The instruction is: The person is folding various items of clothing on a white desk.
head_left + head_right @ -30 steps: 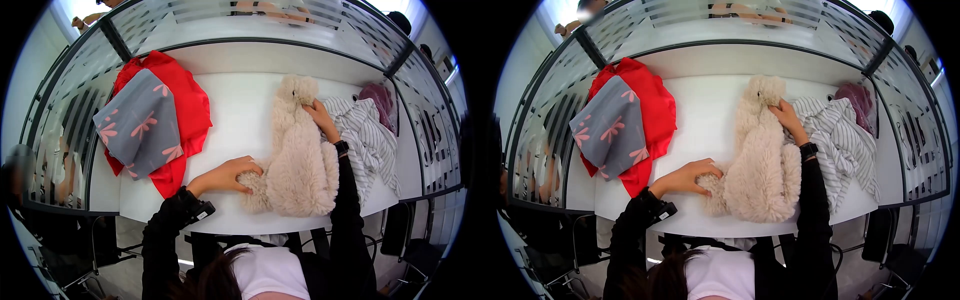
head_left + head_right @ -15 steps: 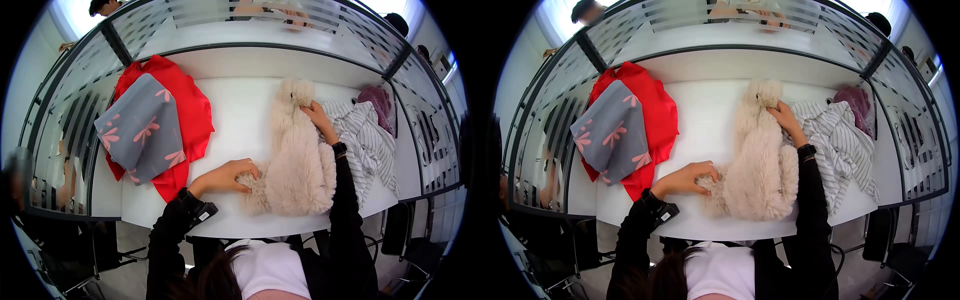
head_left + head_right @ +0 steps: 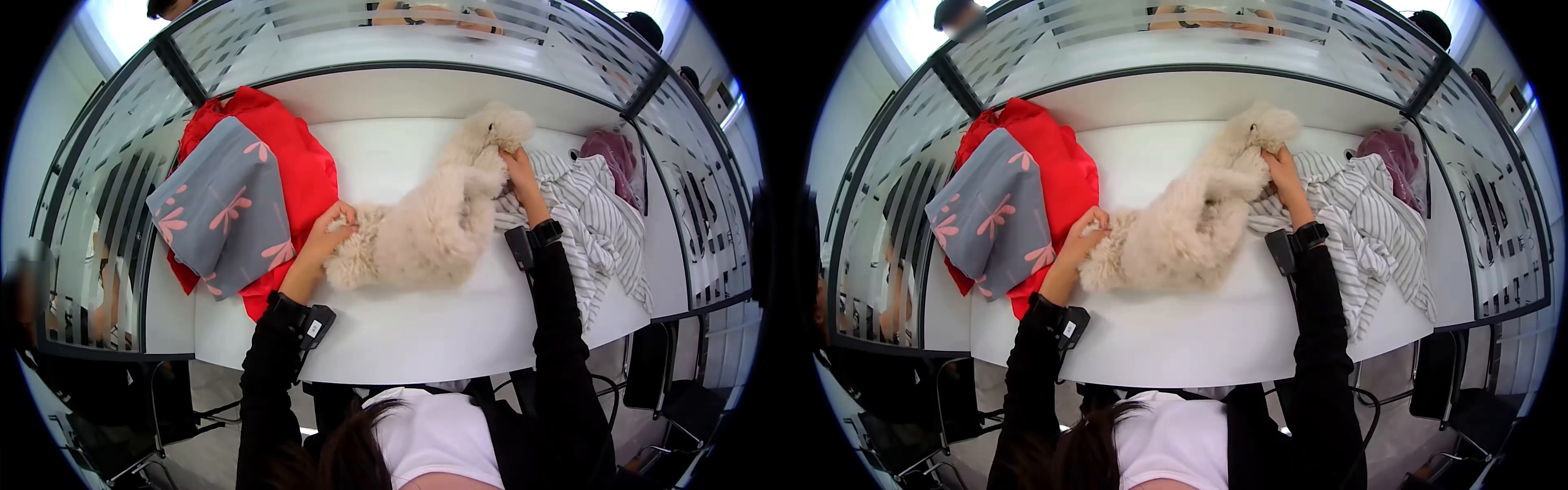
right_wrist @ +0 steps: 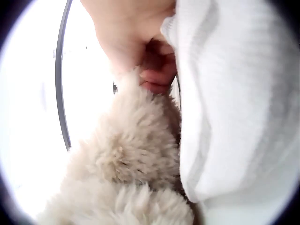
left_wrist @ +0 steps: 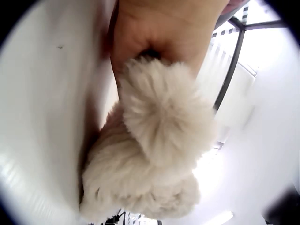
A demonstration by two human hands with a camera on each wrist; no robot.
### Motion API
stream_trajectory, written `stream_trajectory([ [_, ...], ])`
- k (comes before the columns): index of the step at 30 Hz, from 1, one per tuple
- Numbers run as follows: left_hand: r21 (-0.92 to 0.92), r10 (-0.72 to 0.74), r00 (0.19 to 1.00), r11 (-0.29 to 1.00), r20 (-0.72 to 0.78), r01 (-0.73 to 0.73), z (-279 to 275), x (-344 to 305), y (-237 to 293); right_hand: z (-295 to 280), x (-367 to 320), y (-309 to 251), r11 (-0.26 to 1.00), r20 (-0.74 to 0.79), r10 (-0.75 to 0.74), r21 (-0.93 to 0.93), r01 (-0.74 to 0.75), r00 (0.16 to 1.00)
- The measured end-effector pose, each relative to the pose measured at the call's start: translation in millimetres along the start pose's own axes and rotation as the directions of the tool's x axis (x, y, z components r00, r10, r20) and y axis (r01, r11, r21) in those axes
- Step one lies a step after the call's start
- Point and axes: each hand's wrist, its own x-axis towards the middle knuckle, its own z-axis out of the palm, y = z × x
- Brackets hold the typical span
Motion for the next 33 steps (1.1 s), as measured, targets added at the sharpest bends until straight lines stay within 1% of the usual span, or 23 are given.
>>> stream_trajectory([
  [1,-0.194,-0.074,0.997,0.978,0.023,0.077,1,-3,8,-1,2,-2,0.995,-0.010,0.083,0.065,-0.082,0.997],
  [2,-0.217,-0.048,0.999,0.975,0.016,0.050,-4,-2,1,-1,3,-3,0.991,-0.047,0.106,0.090,-0.101,0.993],
  [4,-0.180,-0.056,0.998,0.982,-0.034,0.049,0,-2,5,2,1,-8,0.975,-0.098,0.093,0.208,-0.071,0.991],
  [5,-0.085,0.000,0.999,0.996,-0.044,-0.004,-1,-2,3,0,4,-4,0.974,-0.105,0.077,0.222,-0.052,0.991],
  [8,-0.263,-0.123,0.992,0.956,0.030,0.127,-2,-2,7,2,2,-12,0.952,-0.138,0.146,0.287,-0.102,0.980],
  [11,-0.286,0.082,0.996,0.954,-0.034,-0.088,0,-2,4,-4,1,-10,0.935,-0.116,0.094,0.352,-0.048,0.989],
  [14,-0.309,0.183,0.982,0.937,0.037,-0.162,-3,-1,-3,-12,9,1,0.915,-0.150,0.138,0.398,-0.068,0.979],
  [16,-0.287,0.173,0.984,0.946,0.042,-0.154,-1,-3,2,-13,7,0,0.903,-0.140,0.126,0.425,-0.055,0.982],
  [18,-0.161,0.217,0.974,0.965,0.062,-0.205,-1,-3,4,-14,7,0,0.891,-0.151,0.110,0.453,-0.031,0.982],
  [21,-0.068,0.218,0.972,0.975,0.092,-0.213,8,-8,15,-15,2,-2,0.905,-0.144,0.089,0.425,-0.019,0.986],
  [24,0.124,0.202,0.975,0.969,0.088,-0.212,6,-5,4,-14,2,-1,0.911,-0.135,0.075,0.412,-0.013,0.988],
  [25,0.145,0.185,0.980,0.970,0.073,-0.194,6,-6,2,-14,1,-3,0.921,-0.121,0.104,0.387,-0.050,0.987],
  [28,0.066,0.089,0.992,0.993,0.087,-0.095,2,-3,0,-8,-2,-10,0.921,-0.048,0.096,0.384,-0.070,0.994],
  [29,0.043,0.097,0.992,0.994,0.078,-0.101,5,-6,0,-6,-6,-13,0.916,0.002,0.074,0.395,-0.068,0.997],
  [32,0.089,0.099,0.987,0.990,0.128,-0.110,9,-7,8,-3,-9,-19,0.935,0.088,0.071,0.342,-0.097,0.994],
  [33,0.154,0.163,0.975,0.970,0.150,-0.186,7,-5,5,1,-11,-23,0.938,0.110,0.081,0.327,-0.113,0.991],
])
